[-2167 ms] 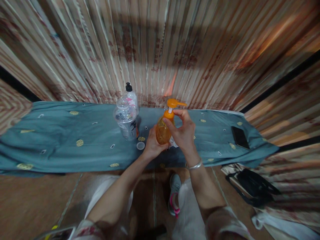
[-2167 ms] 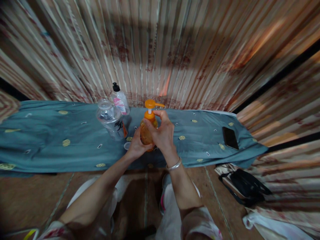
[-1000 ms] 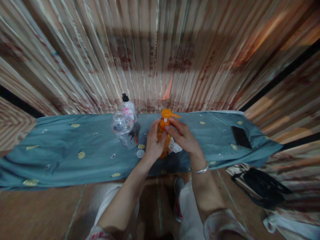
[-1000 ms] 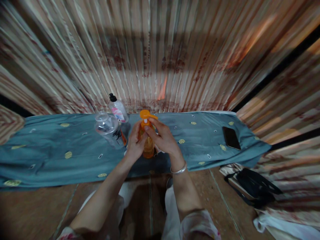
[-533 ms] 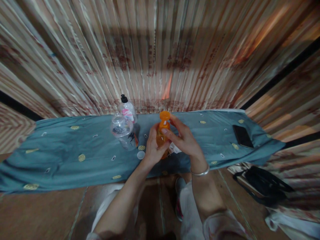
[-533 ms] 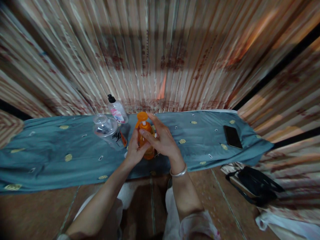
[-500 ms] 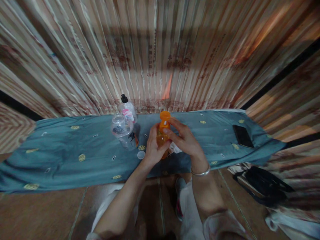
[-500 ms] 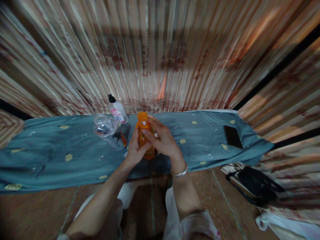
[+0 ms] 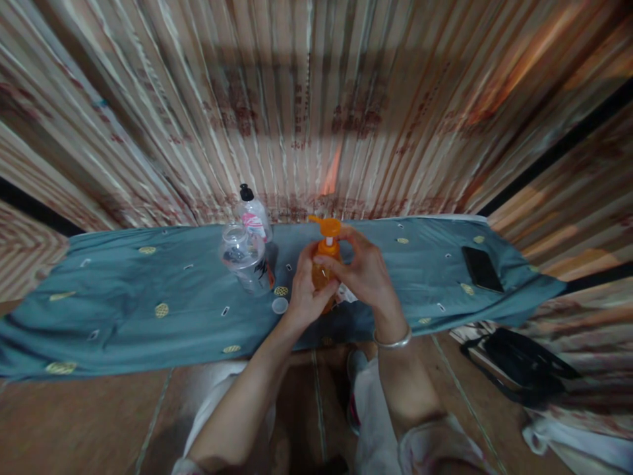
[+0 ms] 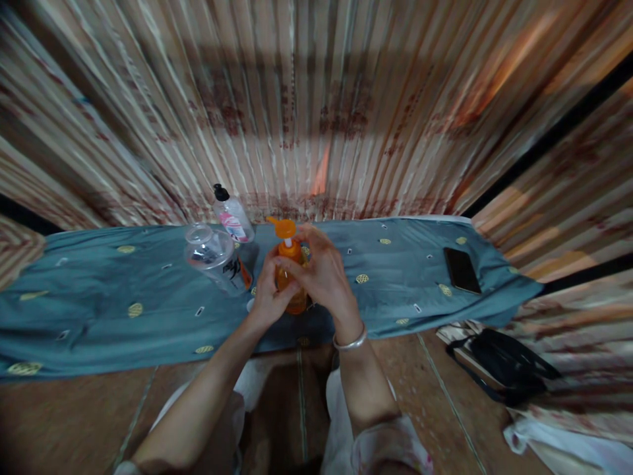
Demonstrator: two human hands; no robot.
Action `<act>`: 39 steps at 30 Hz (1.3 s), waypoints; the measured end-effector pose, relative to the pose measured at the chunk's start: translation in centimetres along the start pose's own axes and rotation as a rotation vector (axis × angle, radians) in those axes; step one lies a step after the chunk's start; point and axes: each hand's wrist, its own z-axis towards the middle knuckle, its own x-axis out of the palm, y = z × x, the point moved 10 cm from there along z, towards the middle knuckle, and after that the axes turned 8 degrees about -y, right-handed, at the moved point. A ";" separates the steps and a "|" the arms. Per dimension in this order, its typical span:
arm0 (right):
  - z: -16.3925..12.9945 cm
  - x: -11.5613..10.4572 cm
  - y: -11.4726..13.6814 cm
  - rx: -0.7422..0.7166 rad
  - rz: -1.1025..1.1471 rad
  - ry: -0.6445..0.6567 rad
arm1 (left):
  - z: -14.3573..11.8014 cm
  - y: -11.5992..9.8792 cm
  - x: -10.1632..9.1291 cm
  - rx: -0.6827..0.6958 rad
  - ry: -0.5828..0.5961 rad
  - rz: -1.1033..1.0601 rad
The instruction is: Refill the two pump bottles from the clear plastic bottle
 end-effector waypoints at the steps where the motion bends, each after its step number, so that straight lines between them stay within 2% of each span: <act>1: 0.1 -0.3 -0.1 0.007 -0.027 -0.031 | 0.0 0.0 0.0 0.009 -0.003 0.004; 3: 0.1 -0.3 -0.1 -0.005 -0.020 -0.029 | -0.1 0.0 0.0 0.020 -0.006 0.012; 7: -0.1 0.7 0.3 -0.037 0.055 0.090 | -0.1 0.0 0.0 0.023 -0.006 0.019; 11: 0.1 -0.2 -0.3 0.009 -0.047 -0.035 | -0.2 0.2 0.0 0.020 -0.014 0.052; 13: 0.2 -0.3 -0.4 0.015 -0.043 -0.044 | -0.1 0.3 0.0 -0.001 -0.010 0.063; 16: 0.1 0.6 -0.2 -0.003 0.069 0.069 | 0.0 0.2 0.2 -0.033 0.013 0.042; 18: 0.0 0.9 0.0 -0.002 0.116 0.100 | 0.1 0.1 0.2 -0.042 0.020 0.024; 22: 0.2 -0.2 -0.2 0.030 0.010 -0.058 | 0.0 0.0 0.1 -0.014 0.009 0.019; 24: 0.2 -0.7 -0.1 0.018 -0.031 -0.098 | 0.0 -0.1 0.0 0.009 0.002 0.017; 30: -0.1 0.9 0.2 -0.018 0.057 0.082 | -0.1 0.1 0.0 0.011 0.005 0.033; 34: 0.0 -0.3 0.2 -0.014 -0.113 -0.092 | -0.2 0.0 -0.1 0.045 -0.020 0.027; 36: 0.1 -0.6 0.3 -0.024 -0.148 -0.126 | -0.3 0.1 -0.1 0.038 -0.012 0.031; 39: 0.1 0.3 0.3 -0.050 -0.058 0.002 | -0.2 0.2 0.0 0.001 0.012 0.036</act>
